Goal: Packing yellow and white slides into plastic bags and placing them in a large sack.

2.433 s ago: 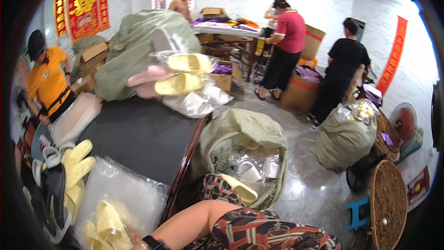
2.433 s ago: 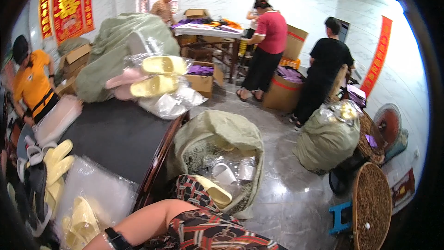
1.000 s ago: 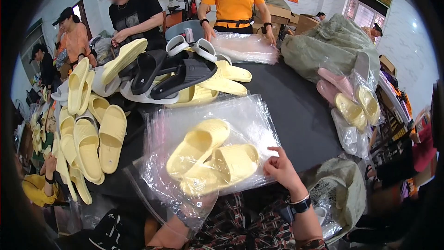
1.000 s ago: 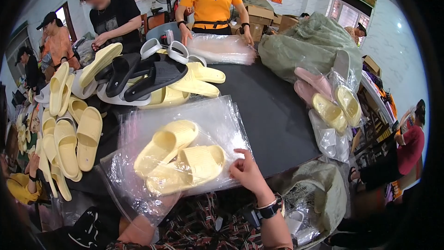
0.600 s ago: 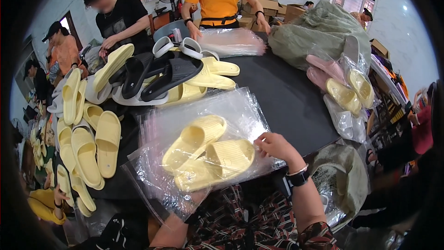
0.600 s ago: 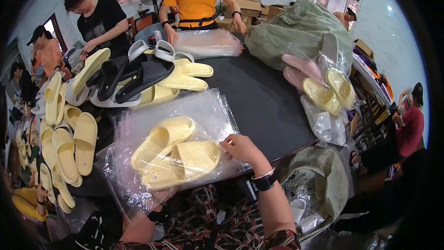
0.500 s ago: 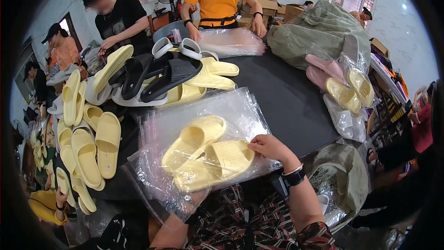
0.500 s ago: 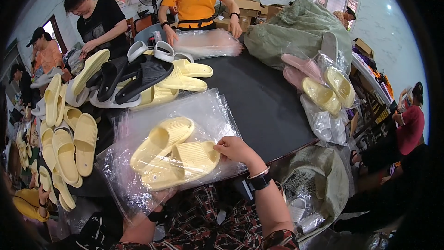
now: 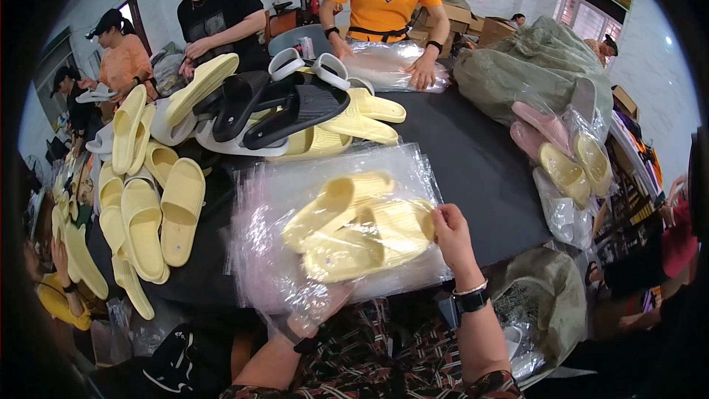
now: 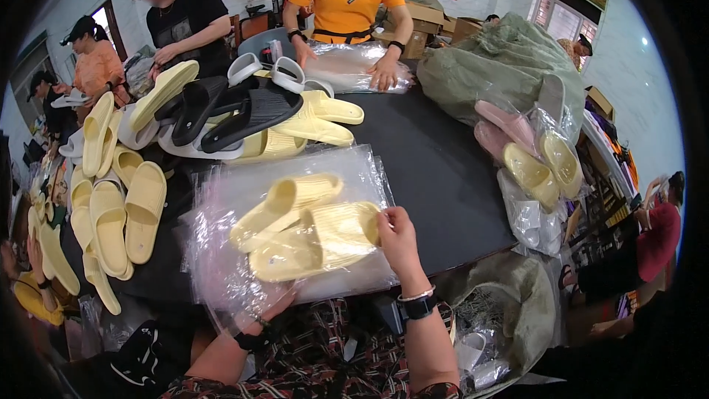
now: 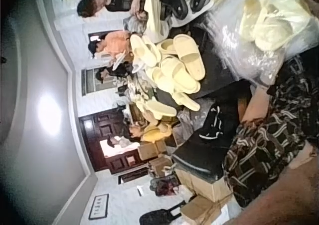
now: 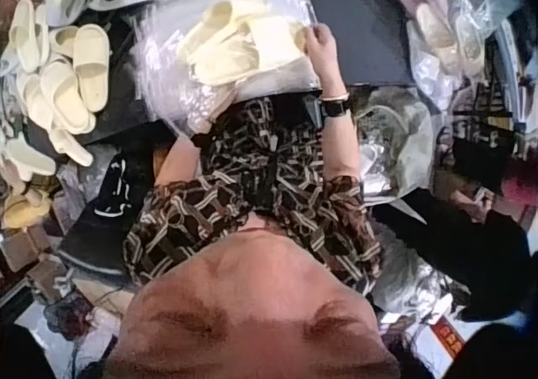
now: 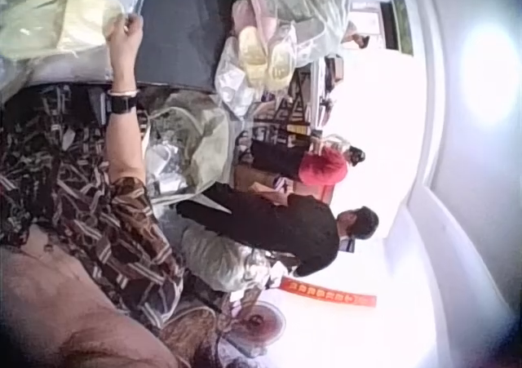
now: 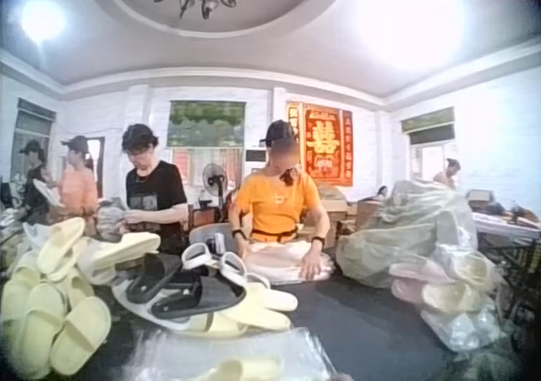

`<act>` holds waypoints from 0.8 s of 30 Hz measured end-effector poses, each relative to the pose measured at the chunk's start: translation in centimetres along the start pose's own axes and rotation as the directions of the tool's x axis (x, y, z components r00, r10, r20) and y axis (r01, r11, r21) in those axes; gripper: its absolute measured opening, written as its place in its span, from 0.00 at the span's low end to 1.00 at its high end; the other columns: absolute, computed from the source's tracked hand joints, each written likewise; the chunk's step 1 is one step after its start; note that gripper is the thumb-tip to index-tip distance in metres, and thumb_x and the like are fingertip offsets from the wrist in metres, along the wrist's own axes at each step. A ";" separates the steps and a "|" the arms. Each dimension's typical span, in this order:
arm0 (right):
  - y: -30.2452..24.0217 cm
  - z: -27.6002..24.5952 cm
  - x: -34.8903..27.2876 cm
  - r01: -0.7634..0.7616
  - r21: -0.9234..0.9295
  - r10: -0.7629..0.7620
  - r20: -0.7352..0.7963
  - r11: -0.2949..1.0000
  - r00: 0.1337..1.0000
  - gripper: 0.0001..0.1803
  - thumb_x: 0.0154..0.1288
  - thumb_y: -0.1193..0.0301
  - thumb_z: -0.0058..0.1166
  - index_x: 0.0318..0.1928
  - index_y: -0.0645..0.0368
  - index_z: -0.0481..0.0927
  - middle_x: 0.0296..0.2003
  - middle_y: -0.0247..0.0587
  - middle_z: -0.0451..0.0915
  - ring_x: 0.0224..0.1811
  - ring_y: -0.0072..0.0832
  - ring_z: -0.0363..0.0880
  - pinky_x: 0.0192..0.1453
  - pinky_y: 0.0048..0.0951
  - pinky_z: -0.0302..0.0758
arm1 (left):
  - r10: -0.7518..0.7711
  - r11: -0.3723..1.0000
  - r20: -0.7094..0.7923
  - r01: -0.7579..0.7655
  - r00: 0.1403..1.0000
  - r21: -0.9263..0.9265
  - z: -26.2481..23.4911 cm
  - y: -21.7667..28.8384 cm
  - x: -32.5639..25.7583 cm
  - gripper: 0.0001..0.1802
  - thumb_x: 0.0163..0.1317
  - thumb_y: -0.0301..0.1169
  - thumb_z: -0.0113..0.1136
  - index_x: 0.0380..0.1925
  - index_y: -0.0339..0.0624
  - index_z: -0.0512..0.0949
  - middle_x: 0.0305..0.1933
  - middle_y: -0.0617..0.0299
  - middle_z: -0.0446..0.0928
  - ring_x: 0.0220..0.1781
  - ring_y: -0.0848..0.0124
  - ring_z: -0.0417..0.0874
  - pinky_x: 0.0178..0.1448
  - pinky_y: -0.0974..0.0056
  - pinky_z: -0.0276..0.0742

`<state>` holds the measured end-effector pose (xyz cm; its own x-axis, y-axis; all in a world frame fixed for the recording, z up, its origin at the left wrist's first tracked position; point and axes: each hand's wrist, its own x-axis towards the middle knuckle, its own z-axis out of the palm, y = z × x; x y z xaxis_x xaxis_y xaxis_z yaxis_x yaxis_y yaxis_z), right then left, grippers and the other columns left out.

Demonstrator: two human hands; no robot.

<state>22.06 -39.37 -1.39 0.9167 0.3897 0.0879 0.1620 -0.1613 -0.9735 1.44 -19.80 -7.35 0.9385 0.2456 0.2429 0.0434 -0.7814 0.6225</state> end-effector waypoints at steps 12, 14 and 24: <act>0.8 0.1 -1.4 -0.149 0.141 0.154 -0.027 0.979 0.988 0.13 0.74 0.67 0.53 0.47 0.64 0.69 0.35 0.36 0.74 0.25 0.16 0.73 0.23 0.22 0.74 | 0.224 0.797 -0.185 -0.070 0.957 0.600 -2.5 2.4 1.8 0.27 0.63 0.51 0.57 0.55 0.47 0.80 0.52 0.46 0.80 0.52 0.55 0.81 0.67 0.47 0.65; 0.1 -0.8 -1.2 -0.168 0.093 0.162 0.071 0.981 0.984 0.12 0.74 0.68 0.53 0.48 0.64 0.70 0.31 0.31 0.74 0.24 0.16 0.71 0.25 0.19 0.70 | 0.182 0.840 -0.210 -0.041 0.961 0.540 -2.1 2.2 1.7 0.25 0.66 0.53 0.54 0.51 0.48 0.82 0.52 0.46 0.80 0.55 0.53 0.81 0.72 0.35 0.52; 1.1 -2.2 -1.3 -0.083 -0.196 0.112 0.140 0.977 0.984 0.15 0.73 0.66 0.52 0.49 0.67 0.73 0.33 0.42 0.81 0.28 0.22 0.81 0.31 0.24 0.78 | -0.297 0.955 0.250 0.290 0.922 0.064 -2.0 1.8 1.2 0.29 0.70 0.49 0.50 0.63 0.43 0.72 0.65 0.49 0.74 0.65 0.51 0.73 0.71 0.51 0.63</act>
<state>21.80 -42.06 -2.07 0.8687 0.4926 -0.0521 0.1537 -0.3681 -0.9170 1.92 -19.77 -4.48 0.9377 0.3150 -0.1466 0.3356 -0.7116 0.6172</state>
